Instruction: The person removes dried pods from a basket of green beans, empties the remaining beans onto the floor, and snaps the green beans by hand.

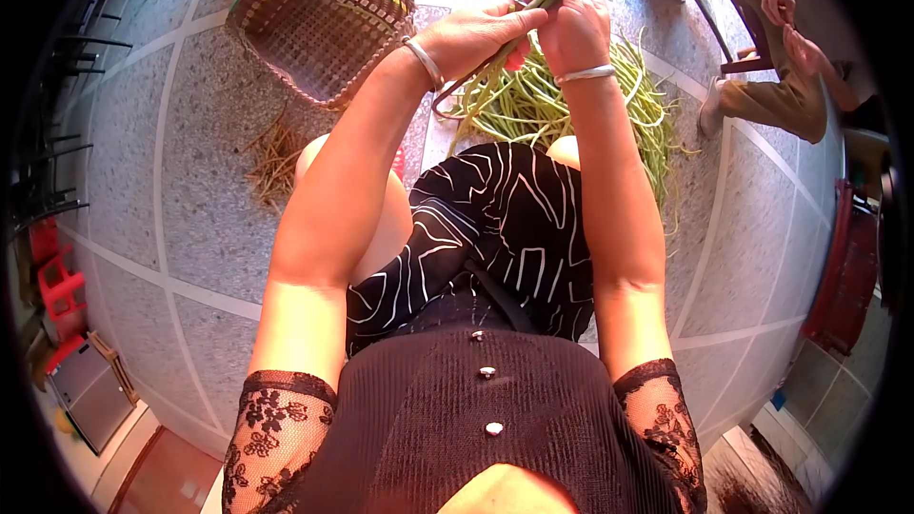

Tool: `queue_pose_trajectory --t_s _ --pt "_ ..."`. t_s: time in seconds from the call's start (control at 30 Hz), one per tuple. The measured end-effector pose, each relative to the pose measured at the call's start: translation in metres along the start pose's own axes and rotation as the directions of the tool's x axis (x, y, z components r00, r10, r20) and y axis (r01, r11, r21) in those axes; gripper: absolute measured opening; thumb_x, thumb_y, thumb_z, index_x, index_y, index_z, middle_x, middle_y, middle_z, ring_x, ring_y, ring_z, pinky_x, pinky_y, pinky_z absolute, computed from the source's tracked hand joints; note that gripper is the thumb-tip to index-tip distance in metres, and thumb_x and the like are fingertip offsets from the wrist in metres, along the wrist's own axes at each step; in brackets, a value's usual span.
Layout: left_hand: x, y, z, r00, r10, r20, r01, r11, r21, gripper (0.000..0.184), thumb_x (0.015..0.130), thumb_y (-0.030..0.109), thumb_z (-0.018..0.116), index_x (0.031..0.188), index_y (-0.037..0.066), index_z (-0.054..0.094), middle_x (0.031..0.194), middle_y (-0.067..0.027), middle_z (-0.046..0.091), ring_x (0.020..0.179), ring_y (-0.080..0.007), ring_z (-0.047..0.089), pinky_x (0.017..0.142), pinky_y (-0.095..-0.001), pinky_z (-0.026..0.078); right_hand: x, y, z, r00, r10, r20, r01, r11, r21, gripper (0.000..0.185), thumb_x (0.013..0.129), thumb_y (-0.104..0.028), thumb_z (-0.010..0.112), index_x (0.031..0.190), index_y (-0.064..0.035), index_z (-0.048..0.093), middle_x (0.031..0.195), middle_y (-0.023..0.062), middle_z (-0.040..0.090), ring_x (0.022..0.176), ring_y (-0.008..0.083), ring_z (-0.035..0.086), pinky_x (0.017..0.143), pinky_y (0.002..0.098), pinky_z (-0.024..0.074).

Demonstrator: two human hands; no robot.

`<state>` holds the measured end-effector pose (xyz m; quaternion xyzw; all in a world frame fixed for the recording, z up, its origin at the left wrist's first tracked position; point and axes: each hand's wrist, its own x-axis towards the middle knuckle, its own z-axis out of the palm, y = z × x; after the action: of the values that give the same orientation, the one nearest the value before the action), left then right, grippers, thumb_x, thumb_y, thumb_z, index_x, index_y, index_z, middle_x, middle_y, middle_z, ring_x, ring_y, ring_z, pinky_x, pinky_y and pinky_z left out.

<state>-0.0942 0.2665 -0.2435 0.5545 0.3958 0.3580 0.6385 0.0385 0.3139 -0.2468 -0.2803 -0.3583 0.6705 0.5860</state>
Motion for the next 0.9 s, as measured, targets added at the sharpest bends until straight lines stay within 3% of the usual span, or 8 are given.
queue_pose_trajectory --t_s 0.13,0.27,0.3,0.4,0.53,0.7,0.73,0.9 --pt "0.002 -0.010 -0.002 0.998 -0.048 0.027 0.052 0.985 -0.165 0.027 0.088 0.031 0.055 0.089 0.004 0.057 0.069 -0.0012 0.054 0.062 -0.0089 0.052 0.061 -0.0223 0.044 -0.003 -0.005 0.003 0.996 0.074 0.059 -0.062 0.980 -0.187 0.025 0.094 -0.023 0.042 0.099 0.0006 0.048 0.100 0.0209 0.059 0.092 0.0275 0.059 0.083 0.0376 0.0478" --pt "-0.004 0.000 -0.008 0.994 -0.026 -0.111 -0.008 0.954 -0.300 0.022 0.091 0.025 0.051 0.092 0.003 0.056 0.072 -0.0016 0.053 0.064 -0.0093 0.051 0.061 -0.0229 0.044 -0.001 0.000 -0.004 0.967 0.237 0.096 -0.204 0.943 -0.264 0.047 0.091 -0.043 0.044 0.118 -0.0053 0.049 0.103 0.0112 0.059 0.093 0.0193 0.057 0.080 0.0334 0.0455" --pt "-0.001 -0.004 -0.015 0.992 0.022 -0.122 -0.067 0.924 -0.377 0.020 0.092 0.022 0.048 0.094 0.003 0.053 0.074 -0.0012 0.052 0.065 -0.0103 0.050 0.061 -0.0237 0.044 -0.003 0.000 -0.006 0.956 0.257 0.140 -0.212 0.939 -0.271 0.055 0.092 -0.042 0.041 0.126 0.0019 0.038 0.111 0.0179 0.055 0.098 0.0230 0.055 0.083 0.0336 0.0455" --pt "0.001 -0.003 -0.032 0.976 0.085 -0.200 -0.179 0.833 -0.523 0.018 0.092 0.018 0.047 0.093 0.000 0.050 0.070 -0.0032 0.051 0.062 -0.0128 0.051 0.061 -0.0266 0.047 -0.013 -0.007 -0.006 0.962 0.241 0.125 -0.189 0.924 -0.331 0.034 0.094 -0.028 0.043 0.112 0.0002 0.051 0.102 0.0159 0.061 0.094 0.0218 0.059 0.082 0.0318 0.0473" --pt "-0.007 0.004 -0.044 0.957 0.142 -0.253 -0.265 0.778 -0.570 0.017 0.093 0.018 0.046 0.087 0.002 0.047 0.071 -0.0035 0.048 0.065 -0.0145 0.048 0.063 -0.0294 0.045 -0.018 -0.012 -0.010 0.967 0.220 0.131 -0.120 0.840 -0.530 0.031 0.090 -0.026 0.050 0.106 -0.0008 0.058 0.093 0.0093 0.065 0.083 0.0141 0.061 0.074 0.0253 0.0466" --pt "-0.017 0.014 -0.046 0.935 0.133 -0.328 -0.311 0.751 -0.583 0.018 0.094 0.019 0.043 0.088 0.002 0.045 0.073 -0.0043 0.045 0.065 -0.0140 0.045 0.063 -0.0302 0.043 -0.011 0.003 -0.029 0.969 0.136 0.208 0.098 0.563 -0.821 0.017 0.086 -0.017 0.056 0.097 -0.0096 0.067 0.088 0.0046 0.067 0.078 0.0115 0.060 0.072 0.0248 0.0465" --pt "-0.015 0.012 -0.049 0.939 0.141 -0.314 -0.314 0.727 -0.611 0.017 0.093 0.018 0.043 0.089 0.003 0.046 0.073 -0.0046 0.046 0.066 -0.0154 0.047 0.063 -0.0310 0.043 -0.013 0.002 -0.035 0.953 0.239 0.188 0.069 0.433 -0.899 0.018 0.087 -0.012 0.055 0.102 -0.0069 0.065 0.094 0.0048 0.066 0.087 0.0108 0.059 0.078 0.0238 0.0457" --pt "-0.020 0.030 -0.038 0.902 0.141 -0.409 -0.405 0.610 -0.682 0.012 0.093 0.014 0.042 0.087 0.007 0.048 0.070 -0.0022 0.046 0.063 -0.0152 0.046 0.062 -0.0299 0.043 -0.018 0.006 -0.043 0.888 0.393 0.237 0.205 0.123 -0.971 0.021 0.086 -0.013 0.053 0.104 -0.0091 0.064 0.095 0.0089 0.066 0.085 0.0151 0.061 0.078 0.0270 0.0471"
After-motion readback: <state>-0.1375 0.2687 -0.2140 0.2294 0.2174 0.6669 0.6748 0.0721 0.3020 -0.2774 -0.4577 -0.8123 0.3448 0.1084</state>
